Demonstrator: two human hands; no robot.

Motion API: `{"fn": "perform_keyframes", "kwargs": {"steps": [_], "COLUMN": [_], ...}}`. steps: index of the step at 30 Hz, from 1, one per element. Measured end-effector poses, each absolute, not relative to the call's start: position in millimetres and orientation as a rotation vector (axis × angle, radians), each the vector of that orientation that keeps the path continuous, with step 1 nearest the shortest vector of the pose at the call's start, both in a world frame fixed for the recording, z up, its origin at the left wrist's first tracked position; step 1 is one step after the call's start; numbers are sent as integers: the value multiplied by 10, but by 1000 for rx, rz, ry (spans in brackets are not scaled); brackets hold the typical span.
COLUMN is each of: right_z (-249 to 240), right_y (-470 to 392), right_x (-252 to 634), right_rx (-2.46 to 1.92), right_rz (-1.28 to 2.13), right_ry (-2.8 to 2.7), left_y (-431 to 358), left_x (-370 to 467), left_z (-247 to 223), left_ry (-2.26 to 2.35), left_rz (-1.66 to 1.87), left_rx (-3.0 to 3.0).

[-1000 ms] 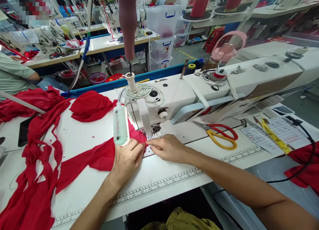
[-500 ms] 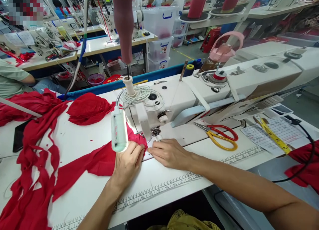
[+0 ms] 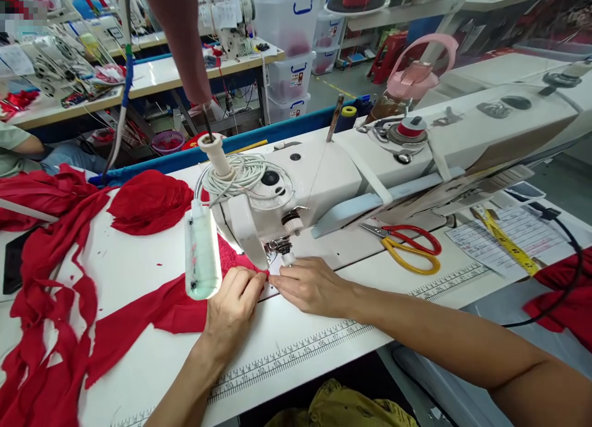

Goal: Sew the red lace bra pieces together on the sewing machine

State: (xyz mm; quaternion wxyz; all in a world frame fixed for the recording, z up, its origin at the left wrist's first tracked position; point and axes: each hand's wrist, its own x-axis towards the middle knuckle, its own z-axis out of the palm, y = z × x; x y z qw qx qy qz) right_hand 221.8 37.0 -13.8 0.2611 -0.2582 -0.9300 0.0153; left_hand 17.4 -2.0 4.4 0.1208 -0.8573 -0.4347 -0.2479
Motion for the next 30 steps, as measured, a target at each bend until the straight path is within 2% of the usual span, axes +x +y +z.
{"fn": "perform_keyframes", "kwargs": {"steps": [24, 30], "right_z": [-173, -152], "right_y": [425, 430], "right_x": [2220, 2212], "right_rx": [-828, -697], "right_rz": [204, 123], "right_ry": [-2333, -2404], "left_y": [10, -66], "left_x": [92, 111], "left_z": [58, 57], "left_ry": [-1224, -1169], "left_rz": [-617, -622], "left_rx": [-2633, -2592]}}
